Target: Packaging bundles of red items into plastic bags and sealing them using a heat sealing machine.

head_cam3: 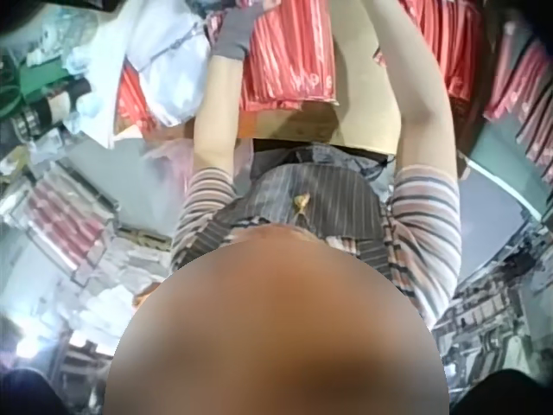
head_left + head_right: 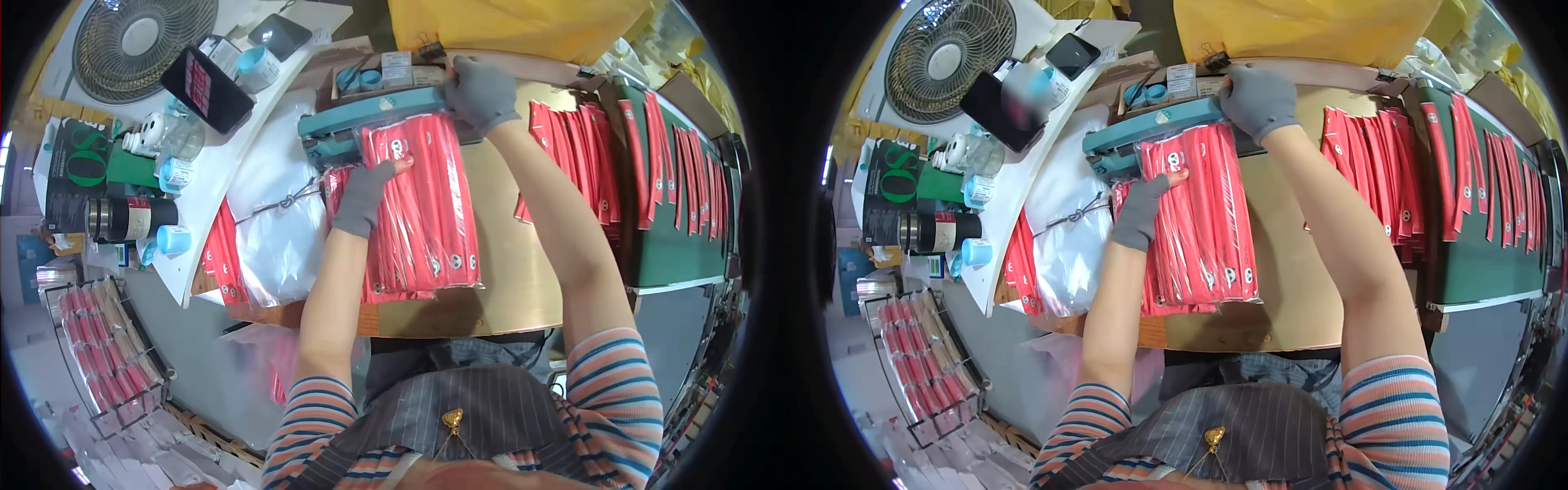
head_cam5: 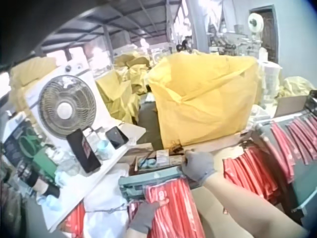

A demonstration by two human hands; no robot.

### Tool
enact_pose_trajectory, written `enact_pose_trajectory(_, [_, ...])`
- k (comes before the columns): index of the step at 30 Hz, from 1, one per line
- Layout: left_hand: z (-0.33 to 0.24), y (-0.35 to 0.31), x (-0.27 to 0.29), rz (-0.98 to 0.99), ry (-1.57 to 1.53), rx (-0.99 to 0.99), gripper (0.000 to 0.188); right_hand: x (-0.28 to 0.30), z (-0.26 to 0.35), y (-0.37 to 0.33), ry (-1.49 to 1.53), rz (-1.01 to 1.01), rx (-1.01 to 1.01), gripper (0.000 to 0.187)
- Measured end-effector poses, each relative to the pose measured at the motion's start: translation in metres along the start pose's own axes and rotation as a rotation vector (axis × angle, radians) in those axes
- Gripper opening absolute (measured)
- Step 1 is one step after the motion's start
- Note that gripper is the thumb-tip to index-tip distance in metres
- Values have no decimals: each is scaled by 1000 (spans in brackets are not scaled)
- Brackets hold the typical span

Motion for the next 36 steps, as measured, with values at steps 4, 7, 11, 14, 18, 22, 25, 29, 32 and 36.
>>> enact_pose_trajectory(4, [4,5,3,-39,66,1,35,5,-4,-4,-16,61,-88,19])
enact_pose_trajectory(7, [-3,-3,6,-24,38,-22,39,14,-4,-19,395,146,-246,42])
enact_pose_trajectory(11, [-16,-24,22,15,65,-77,40,-18,7,-111,1382,70,-423,79])
enact_pose_trajectory(14, [-12,-65,49,-150,292,-326,64,-12,83,-179,770,412,-347,124])
enact_pose_trajectory(18, [13,-113,66,-860,1052,-186,71,-52,92,-205,1006,608,-491,79])
enact_pose_trajectory(22, [82,-144,72,-95,-177,-139,59,-15,151,-253,1693,710,-487,69])
enact_pose_trajectory(25, [131,-191,45,34,-263,-71,57,12,159,-328,1996,838,-809,63])
enact_pose_trajectory(29, [41,-370,93,-519,-29,-454,46,34,237,-314,1922,980,-659,64])
enact_pose_trajectory(32, [40,-504,200,-1077,237,-389,36,107,376,-241,1966,1008,-76,61])
enact_pose_trajectory(36, [83,-567,275,-1442,1270,-244,28,110,486,-232,1813,1074,430,62])
Point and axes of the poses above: each hand's wrist, its own y-axis towards the middle knuckle, its own x-axis out of the back of the hand, z = x × y, the point moved 10 cm from there along y, towards the middle knuckle, and after that the axes turned 6 degrees about x, right-handed, at the moved point
